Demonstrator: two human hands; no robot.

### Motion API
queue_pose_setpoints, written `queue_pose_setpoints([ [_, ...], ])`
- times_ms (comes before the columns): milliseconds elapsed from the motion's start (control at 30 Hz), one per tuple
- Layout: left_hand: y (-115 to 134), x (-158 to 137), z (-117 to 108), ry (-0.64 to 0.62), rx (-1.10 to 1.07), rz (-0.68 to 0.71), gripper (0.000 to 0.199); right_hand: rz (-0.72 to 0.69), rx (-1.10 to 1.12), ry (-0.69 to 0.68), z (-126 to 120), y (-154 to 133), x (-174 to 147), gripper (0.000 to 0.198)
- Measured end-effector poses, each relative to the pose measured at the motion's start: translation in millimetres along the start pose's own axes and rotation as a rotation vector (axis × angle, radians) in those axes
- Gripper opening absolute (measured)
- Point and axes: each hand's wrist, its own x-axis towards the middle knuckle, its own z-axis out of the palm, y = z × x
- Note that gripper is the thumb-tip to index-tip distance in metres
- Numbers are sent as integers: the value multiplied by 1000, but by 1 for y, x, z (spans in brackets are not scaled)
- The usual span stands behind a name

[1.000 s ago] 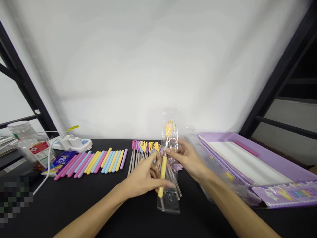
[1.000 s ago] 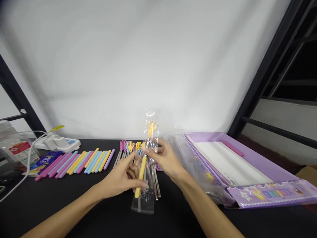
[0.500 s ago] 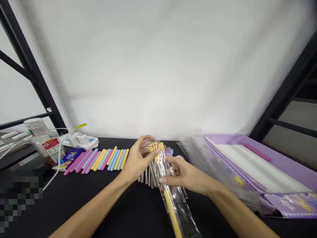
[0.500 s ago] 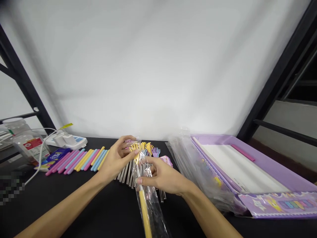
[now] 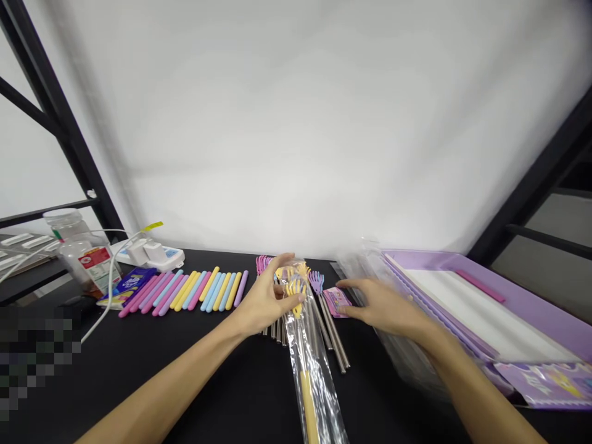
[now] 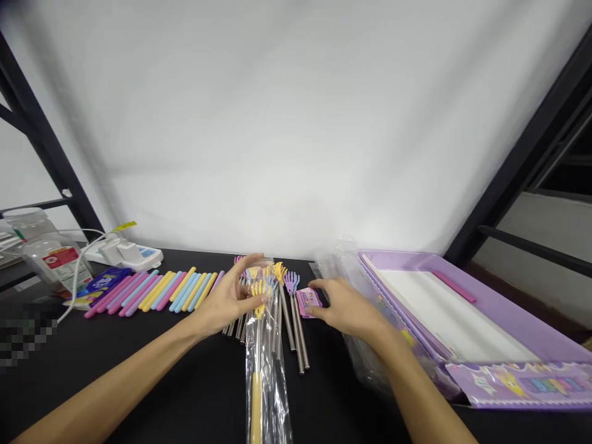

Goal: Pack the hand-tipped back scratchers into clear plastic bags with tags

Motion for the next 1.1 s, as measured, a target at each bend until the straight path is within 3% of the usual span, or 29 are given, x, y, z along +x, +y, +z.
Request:
queue_pose_setpoints([
  [100,-3,0,3,-28,-9,-8,72,12,0,-75,3,0,-2,61],
  [300,-9,-1,7,-73,-42,-17,68,-19,3,-66,4,0,1,53],
  [700,-13,-2,11,-94,-3,-26,69,-40,-84,-100,5,5,4,59],
  [800,-11,-2,11,-99,-8,-19,70,-70,-95,-43,-1,2,3,56],
  [900,-9,-3,12,-117,-21,-11,71,-163,74,55,-6,-6,1,42],
  [1033,-9,-3,14,-127,-54,14,73,-160,532,22,-4,-25,-2,30],
  [1100,-10,-3,15,-137,-69,20,75,-184,615,65,-1,-34,-4,27],
])
